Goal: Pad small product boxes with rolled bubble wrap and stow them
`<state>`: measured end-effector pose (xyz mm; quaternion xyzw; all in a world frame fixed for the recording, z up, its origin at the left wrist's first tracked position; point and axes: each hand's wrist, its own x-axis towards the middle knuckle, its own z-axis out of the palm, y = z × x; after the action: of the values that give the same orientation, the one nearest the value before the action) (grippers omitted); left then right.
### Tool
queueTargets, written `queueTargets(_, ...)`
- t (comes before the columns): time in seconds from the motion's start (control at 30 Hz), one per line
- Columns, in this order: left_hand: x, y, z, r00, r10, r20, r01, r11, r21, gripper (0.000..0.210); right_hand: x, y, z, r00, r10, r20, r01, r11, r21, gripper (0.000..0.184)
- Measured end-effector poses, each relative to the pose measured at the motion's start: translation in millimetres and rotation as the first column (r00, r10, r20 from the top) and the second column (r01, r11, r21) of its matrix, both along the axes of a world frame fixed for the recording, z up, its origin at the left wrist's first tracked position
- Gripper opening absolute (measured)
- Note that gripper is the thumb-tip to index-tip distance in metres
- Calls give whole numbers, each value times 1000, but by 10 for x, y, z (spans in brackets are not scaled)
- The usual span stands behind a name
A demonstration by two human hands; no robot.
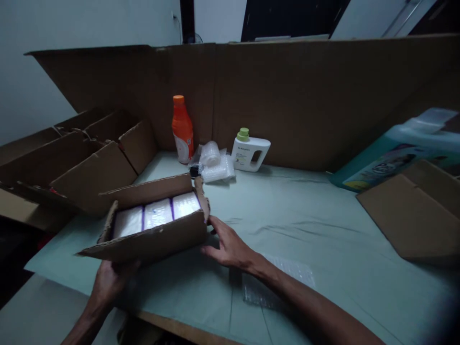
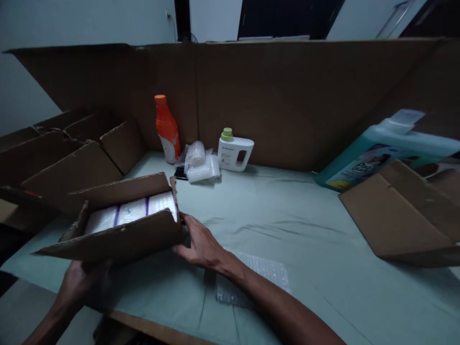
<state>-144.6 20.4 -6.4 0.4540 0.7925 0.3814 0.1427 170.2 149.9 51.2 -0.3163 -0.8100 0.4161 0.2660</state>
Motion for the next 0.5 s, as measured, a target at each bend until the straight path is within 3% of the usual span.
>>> queueTargets(0.1,292,294,-38,989,-78,129,75,997,23,60,343,-67,40,987,-159,27,159,987,-25,67)
queueTargets(0.2,717,662,-40,923,-273,271,262,962,78,67,796,-126,37,924,-371,89,374,927,-14,49)
queueTargets(0.37,1455,1252,13,698,-641,319,594,767,242,78,1485,-210,-153,741,-668,69,668,744,13,36)
queueTargets(0.43,1630,1410,30,635,-707,310,646,707,289,81,1663,-232,-261,696,-717,50,716,697,24,38)
queueTargets(0.5,1706,1485,39,607,-734,306,657,680,326,81,1795,-229,-356,683,-729,39,729,684,28,40)
